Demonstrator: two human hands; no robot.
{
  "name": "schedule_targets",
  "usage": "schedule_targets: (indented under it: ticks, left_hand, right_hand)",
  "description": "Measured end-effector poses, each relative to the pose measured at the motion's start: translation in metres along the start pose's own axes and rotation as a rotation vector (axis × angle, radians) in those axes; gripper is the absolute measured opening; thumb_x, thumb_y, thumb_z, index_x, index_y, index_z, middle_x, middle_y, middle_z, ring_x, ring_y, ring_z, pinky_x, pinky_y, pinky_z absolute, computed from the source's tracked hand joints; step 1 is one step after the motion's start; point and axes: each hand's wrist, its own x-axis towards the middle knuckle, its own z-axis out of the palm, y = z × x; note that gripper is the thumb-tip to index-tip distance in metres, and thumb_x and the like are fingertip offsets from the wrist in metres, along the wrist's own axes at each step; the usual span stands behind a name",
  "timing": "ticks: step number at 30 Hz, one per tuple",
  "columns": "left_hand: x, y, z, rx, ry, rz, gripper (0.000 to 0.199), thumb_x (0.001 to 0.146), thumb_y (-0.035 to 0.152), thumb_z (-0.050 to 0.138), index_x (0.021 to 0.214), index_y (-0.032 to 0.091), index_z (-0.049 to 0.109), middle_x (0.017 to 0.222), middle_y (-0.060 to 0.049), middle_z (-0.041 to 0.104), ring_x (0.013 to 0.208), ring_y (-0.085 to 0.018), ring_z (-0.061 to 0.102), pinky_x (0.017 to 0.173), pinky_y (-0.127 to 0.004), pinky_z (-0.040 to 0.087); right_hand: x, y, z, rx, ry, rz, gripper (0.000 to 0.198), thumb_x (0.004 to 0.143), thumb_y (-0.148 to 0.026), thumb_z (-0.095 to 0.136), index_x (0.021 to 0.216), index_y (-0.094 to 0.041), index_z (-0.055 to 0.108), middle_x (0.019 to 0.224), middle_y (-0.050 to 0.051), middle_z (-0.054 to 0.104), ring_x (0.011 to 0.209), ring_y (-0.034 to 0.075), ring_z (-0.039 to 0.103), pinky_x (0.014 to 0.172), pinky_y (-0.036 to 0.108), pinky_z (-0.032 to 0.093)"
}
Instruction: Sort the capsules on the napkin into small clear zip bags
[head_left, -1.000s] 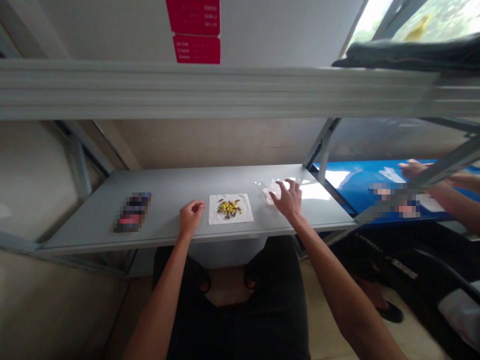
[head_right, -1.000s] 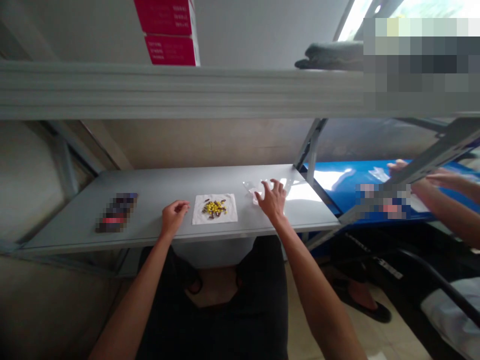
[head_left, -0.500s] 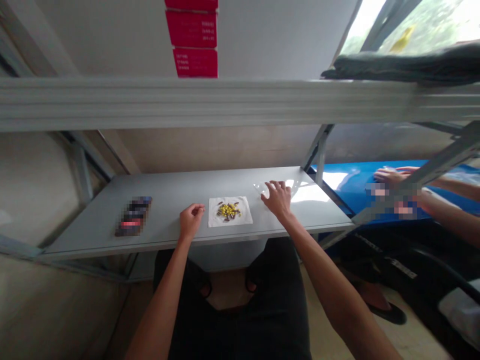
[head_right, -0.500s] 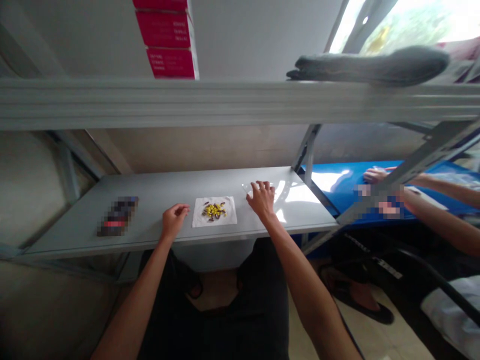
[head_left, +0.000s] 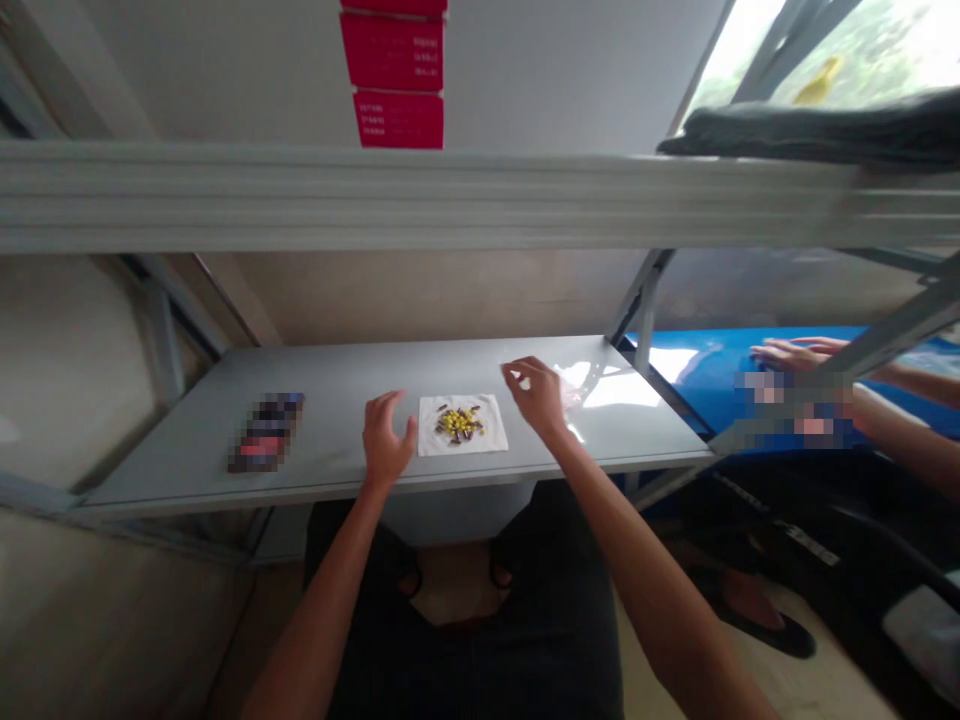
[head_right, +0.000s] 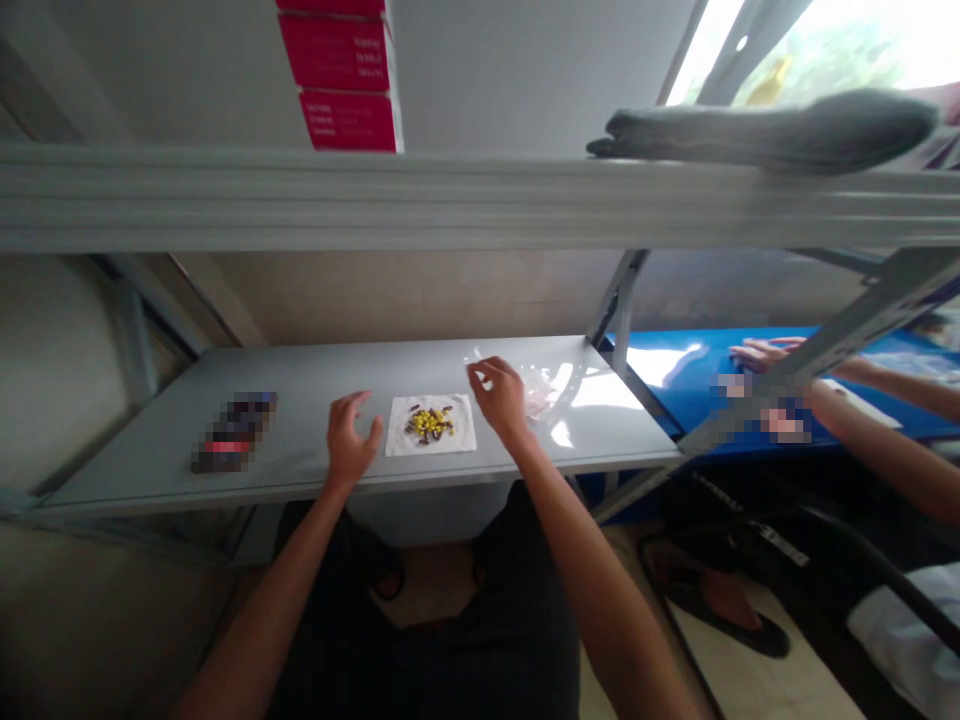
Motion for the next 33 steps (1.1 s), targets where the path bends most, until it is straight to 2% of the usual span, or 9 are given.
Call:
schedule_targets:
  ticks: [2,4,7,9,16,21,24,28,33]
  left_hand:
    - [-0.001,0.009,-0.002,0.079,-0.007,0.207,0.065,0.087,0.041,0.065,0.144,0.016,0.048,0.147,-0.02,0.053,0.138,-0.034,0.048,0.112,-0.052,0.04]
    - [-0.002,0.015,-0.004,0.122,-0.046,0.336,0.073,0.088,0.044,0.067,0.15,0.017,0.039,0.154,-0.021,0.045,0.144,-0.036,0.042,0.116,-0.056,0.034]
    - [-0.004,0.013,-0.003,0.153,-0.009,0.387,0.068,0.091,0.042,0.064,0.15,0.018,0.04,0.147,-0.02,0.053,0.14,-0.035,0.046,0.115,-0.055,0.036]
    - [-0.005,0.01,-0.001,0.156,0.014,0.378,0.061,0.093,0.04,0.063,0.147,0.019,0.044,0.137,-0.018,0.06,0.134,-0.034,0.052,0.113,-0.053,0.039]
    - [-0.007,0.001,0.005,0.179,0.021,0.286,0.067,0.09,0.047,0.067,0.146,0.015,0.046,0.132,-0.021,0.061,0.127,-0.034,0.055,0.11,-0.049,0.042]
    - [-0.006,0.003,0.002,0.188,0.004,0.274,0.058,0.091,0.047,0.065,0.141,0.019,0.052,0.124,-0.017,0.064,0.118,-0.032,0.059,0.105,-0.049,0.045]
    - [-0.007,0.007,0.001,0.176,-0.026,0.298,0.059,0.09,0.047,0.066,0.141,0.02,0.052,0.122,-0.016,0.064,0.113,-0.031,0.06,0.1,-0.047,0.048]
    - [-0.008,0.01,0.0,0.172,-0.055,0.291,0.054,0.092,0.045,0.064,0.14,0.022,0.052,0.119,-0.015,0.064,0.111,-0.031,0.06,0.099,-0.048,0.049]
    - [-0.006,0.009,0.0,0.138,-0.08,0.293,0.059,0.092,0.043,0.065,0.143,0.019,0.049,0.123,-0.016,0.061,0.114,-0.031,0.057,0.1,-0.047,0.049]
  right_hand:
    - [-0.003,-0.03,0.029,0.243,-0.1,0.043,0.031,0.097,-0.042,0.055,0.099,-0.022,0.079,0.101,0.008,0.076,0.085,0.021,0.068,0.073,0.03,0.052]
    - [-0.009,-0.054,0.061,0.413,-0.22,0.031,0.026,0.094,-0.042,0.06,0.095,-0.024,0.079,0.097,0.006,0.078,0.082,0.02,0.069,0.071,0.028,0.052]
    - [-0.021,-0.071,0.098,0.561,-0.322,0.038,0.024,0.093,-0.04,0.061,0.092,-0.023,0.079,0.093,0.003,0.079,0.081,0.019,0.071,0.073,0.028,0.053]
    - [-0.028,-0.071,0.11,0.596,-0.332,0.035,0.025,0.091,-0.038,0.062,0.09,-0.021,0.079,0.088,0.004,0.079,0.08,0.02,0.071,0.075,0.028,0.053]
    - [-0.031,-0.064,0.106,0.862,-0.391,0.248,0.035,0.085,-0.048,0.066,0.096,-0.017,0.075,0.083,0.008,0.078,0.078,0.021,0.075,0.064,0.028,0.058]
    - [-0.026,-0.063,0.094,0.937,-0.463,0.258,0.038,0.076,-0.036,0.072,0.109,-0.018,0.071,0.09,0.006,0.079,0.084,0.021,0.076,0.065,0.027,0.059]
    - [-0.026,-0.059,0.09,0.876,-0.469,0.251,0.033,0.074,-0.031,0.073,0.105,-0.019,0.069,0.086,0.005,0.079,0.079,0.021,0.075,0.061,0.025,0.057]
    - [-0.028,-0.055,0.091,0.702,-0.359,0.207,0.014,0.075,-0.029,0.073,0.081,-0.022,0.063,0.073,0.0,0.074,0.063,0.015,0.069,0.053,0.021,0.051]
    - [-0.029,-0.057,0.091,0.587,-0.335,0.136,0.005,0.08,-0.021,0.063,0.082,-0.022,0.068,0.075,-0.002,0.072,0.062,0.012,0.067,0.054,0.02,0.047]
